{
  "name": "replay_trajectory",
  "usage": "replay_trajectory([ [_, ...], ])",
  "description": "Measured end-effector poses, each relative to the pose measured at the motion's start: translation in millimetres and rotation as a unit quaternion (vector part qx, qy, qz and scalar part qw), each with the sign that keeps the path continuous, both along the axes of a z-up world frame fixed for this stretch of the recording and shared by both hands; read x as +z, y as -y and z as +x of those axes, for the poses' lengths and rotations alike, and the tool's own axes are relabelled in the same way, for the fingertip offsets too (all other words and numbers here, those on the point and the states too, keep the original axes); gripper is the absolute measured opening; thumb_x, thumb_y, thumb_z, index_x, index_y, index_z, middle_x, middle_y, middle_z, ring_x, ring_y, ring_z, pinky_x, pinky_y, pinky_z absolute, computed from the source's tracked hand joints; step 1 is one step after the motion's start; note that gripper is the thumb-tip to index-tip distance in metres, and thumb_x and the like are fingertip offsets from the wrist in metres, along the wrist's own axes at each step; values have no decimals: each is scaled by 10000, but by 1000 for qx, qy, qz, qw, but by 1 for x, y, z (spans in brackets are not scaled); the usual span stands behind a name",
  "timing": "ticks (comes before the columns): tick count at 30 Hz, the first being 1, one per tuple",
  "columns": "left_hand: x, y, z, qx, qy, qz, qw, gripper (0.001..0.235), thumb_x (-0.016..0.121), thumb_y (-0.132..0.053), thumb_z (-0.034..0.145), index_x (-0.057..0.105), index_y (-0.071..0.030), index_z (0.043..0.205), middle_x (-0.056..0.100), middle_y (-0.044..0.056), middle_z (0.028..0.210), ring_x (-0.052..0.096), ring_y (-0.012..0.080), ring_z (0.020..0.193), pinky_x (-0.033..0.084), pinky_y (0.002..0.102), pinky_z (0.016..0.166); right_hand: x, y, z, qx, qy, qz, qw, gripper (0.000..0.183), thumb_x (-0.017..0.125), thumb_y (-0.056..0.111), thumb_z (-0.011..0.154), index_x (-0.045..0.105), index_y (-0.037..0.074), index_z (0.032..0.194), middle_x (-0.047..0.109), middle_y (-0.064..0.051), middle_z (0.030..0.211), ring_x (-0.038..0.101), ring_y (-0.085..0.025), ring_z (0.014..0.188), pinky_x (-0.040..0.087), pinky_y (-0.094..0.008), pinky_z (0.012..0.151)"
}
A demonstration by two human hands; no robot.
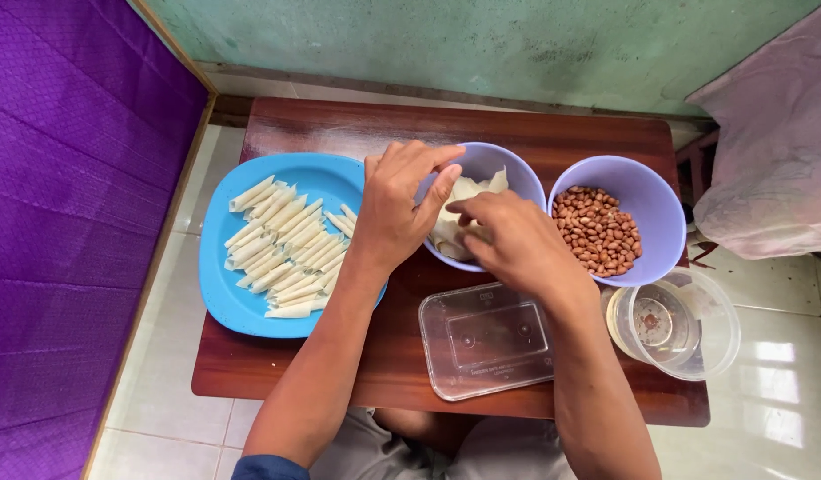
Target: The person sits at a low table and repeatedly takes thin white wrappers, places a peanut inside, and rolls them into cylindrical shapes. The finished rolls are placed on a blue plate. The person occasionally separates stacked wrappers before continuing the rolling process.
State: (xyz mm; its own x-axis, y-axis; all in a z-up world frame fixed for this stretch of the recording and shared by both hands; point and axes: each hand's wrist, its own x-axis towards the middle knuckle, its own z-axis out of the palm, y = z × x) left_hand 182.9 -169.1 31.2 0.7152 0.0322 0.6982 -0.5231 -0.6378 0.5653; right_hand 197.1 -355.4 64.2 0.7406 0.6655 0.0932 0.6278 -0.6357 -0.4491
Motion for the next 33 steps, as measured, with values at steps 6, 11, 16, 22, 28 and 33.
replay_trajectory([
  [6,1,-1,-5,-31,-31,-11,999,228,562,-342,1067,713,-218,1185,633,-33,883,629,176,924,394,315,879,4,9,4,-12,-8,119,993,289,691,100,887,730,125,1173,735,-141,938,724,-363,939,580,-471,735],
  [11,-1,-2,-4,-22,-29,-13,999,232,558,-344,1071,715,-218,1188,629,-33,880,629,176,924,397,319,884,2,-2,-2,-23,-38,-11,999,248,695,159,856,702,101,1097,747,-170,946,689,-432,988,531,-586,823],
  [16,6,1,-7,-48,-31,-15,998,219,571,-351,1062,713,-233,1180,648,-27,901,637,187,926,391,318,891,7,15,1,-26,-79,185,979,227,714,21,868,758,73,1085,775,-143,937,763,-292,927,596,-421,753],
  [22,3,4,-7,-115,-47,-66,990,161,678,-345,1001,737,-227,1093,666,-44,879,649,145,907,378,301,930,0,22,7,-68,-165,317,931,116,740,17,914,745,-10,1027,732,-97,938,711,-128,817,618,-295,692],
  [28,5,5,-5,-123,-50,-83,988,148,696,-308,991,717,-179,920,676,-51,934,652,146,900,391,294,888,-1,26,12,-48,-98,309,945,89,798,72,898,739,28,947,728,-94,944,659,-138,829,547,-255,639],
  [33,12,7,-11,-192,-74,-159,966,75,761,-189,942,760,-128,987,706,38,828,661,159,784,505,302,815,-8,25,13,-43,-174,389,904,101,790,66,919,732,6,975,703,-76,883,608,-97,763,528,-214,625],
])
